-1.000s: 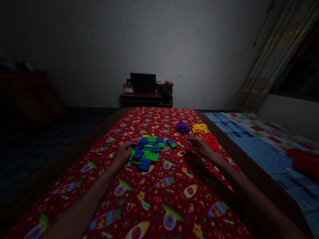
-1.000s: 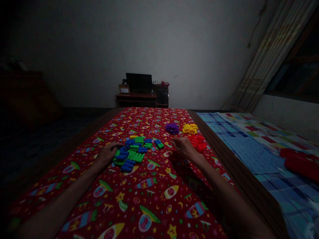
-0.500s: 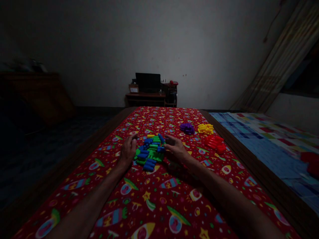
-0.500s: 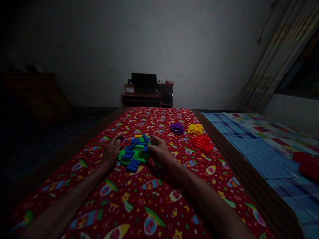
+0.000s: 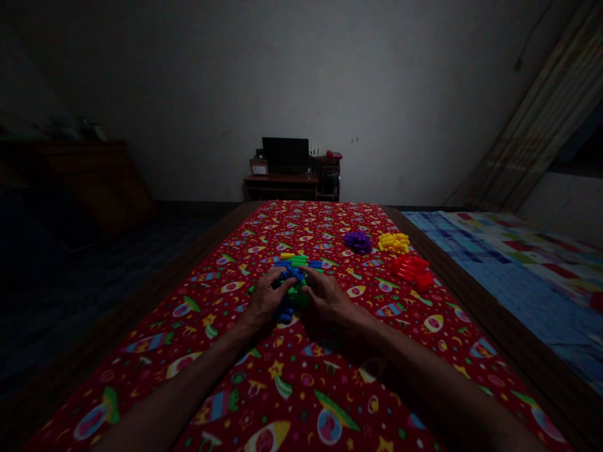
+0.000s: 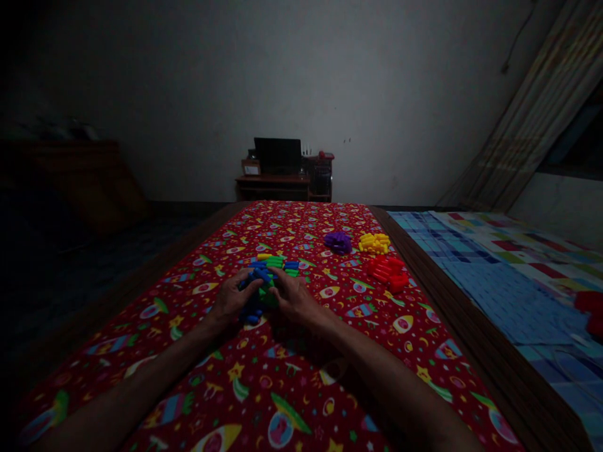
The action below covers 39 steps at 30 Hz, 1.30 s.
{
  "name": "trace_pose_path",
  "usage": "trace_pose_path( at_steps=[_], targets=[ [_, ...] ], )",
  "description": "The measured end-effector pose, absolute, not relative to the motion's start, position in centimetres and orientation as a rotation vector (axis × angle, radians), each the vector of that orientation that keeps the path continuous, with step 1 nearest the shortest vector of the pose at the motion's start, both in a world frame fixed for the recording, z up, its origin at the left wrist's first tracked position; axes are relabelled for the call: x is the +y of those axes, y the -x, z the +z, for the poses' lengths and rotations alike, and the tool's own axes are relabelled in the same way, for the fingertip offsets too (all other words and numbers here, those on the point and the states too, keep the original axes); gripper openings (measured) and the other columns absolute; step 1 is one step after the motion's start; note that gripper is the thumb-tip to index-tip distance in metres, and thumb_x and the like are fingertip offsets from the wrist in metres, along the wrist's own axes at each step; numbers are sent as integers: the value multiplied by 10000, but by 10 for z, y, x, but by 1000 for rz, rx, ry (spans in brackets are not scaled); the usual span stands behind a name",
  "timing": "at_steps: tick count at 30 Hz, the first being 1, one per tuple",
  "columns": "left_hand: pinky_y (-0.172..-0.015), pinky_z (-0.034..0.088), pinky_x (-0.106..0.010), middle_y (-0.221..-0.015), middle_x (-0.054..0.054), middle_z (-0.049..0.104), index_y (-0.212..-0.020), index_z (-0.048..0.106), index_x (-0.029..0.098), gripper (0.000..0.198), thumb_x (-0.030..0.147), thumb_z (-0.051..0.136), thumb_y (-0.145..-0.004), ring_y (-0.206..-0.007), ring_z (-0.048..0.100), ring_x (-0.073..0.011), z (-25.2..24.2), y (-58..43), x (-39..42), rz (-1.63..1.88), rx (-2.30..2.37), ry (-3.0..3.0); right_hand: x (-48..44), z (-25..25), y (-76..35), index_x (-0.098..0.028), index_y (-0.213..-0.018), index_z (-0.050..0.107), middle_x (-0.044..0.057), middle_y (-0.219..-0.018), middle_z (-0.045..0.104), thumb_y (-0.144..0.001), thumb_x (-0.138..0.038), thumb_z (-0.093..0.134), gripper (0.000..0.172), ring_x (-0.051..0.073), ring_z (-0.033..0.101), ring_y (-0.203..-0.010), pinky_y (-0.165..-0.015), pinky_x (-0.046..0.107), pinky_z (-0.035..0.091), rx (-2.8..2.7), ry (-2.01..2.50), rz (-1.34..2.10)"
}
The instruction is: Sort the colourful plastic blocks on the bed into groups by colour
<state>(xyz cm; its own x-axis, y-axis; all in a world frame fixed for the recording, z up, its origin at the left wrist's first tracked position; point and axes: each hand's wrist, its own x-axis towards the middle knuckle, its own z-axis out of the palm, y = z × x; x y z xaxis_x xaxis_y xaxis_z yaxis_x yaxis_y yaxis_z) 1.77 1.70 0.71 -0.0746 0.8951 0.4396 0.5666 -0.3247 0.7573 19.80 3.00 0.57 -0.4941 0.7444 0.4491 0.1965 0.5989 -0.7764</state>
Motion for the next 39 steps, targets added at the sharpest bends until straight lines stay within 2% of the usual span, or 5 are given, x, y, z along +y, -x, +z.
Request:
trace_pose_path(
  at_steps=[8,19,28,35,39],
  targets=[
    [-666,493,-289,-747,-28,655,-834,605,182,413,567,471,-767,-710,615,-198,7,14,28,1517,1881,-1613,49,18,-218,-154,-876,663,7,-740,655,-839,-180,492,177,122,545,-647,-594,205,368,-2102,1007,517],
    [-802,516,-362,-897,-72,694,-933,590,184,409,535,454,-774,-856,649,-236,-8,29,46,1396,1825,-1672,90,12,-295,-116,-767,715,119,-761,693,-905,-305,447,356,182,601,-701,-600,259,320,-1975,1822,98],
    [-986,449,-405,-1165,-124,667,-1073,650,152,427,377,448,-771,-1100,607,-272,19,31,85,1191,1831,-1941,75,21,-262,-141,-934,679,107,-903,670,-932,-215,400,288,172,570,-767,-621,268,288,-2189,1611,-170],
    [-741,526,-313,-808,-48,745,-773,721,187,275,371,615,-598,-822,681,-255,30,8,131,896,1650,-1947,64,20,-252,-149,-831,665,80,-796,655,-896,-208,449,233,143,505,-650,-577,267,250,-2338,1447,-80],
    [-617,503,-282,-738,-36,710,-857,697,164,328,384,608,-630,-709,661,-216,31,4,131,1048,1649,-1900,75,17,-256,-157,-779,680,61,-733,663,-899,-196,455,258,132,517,-611,-579,242,295,-2205,1396,91]
  ],
)
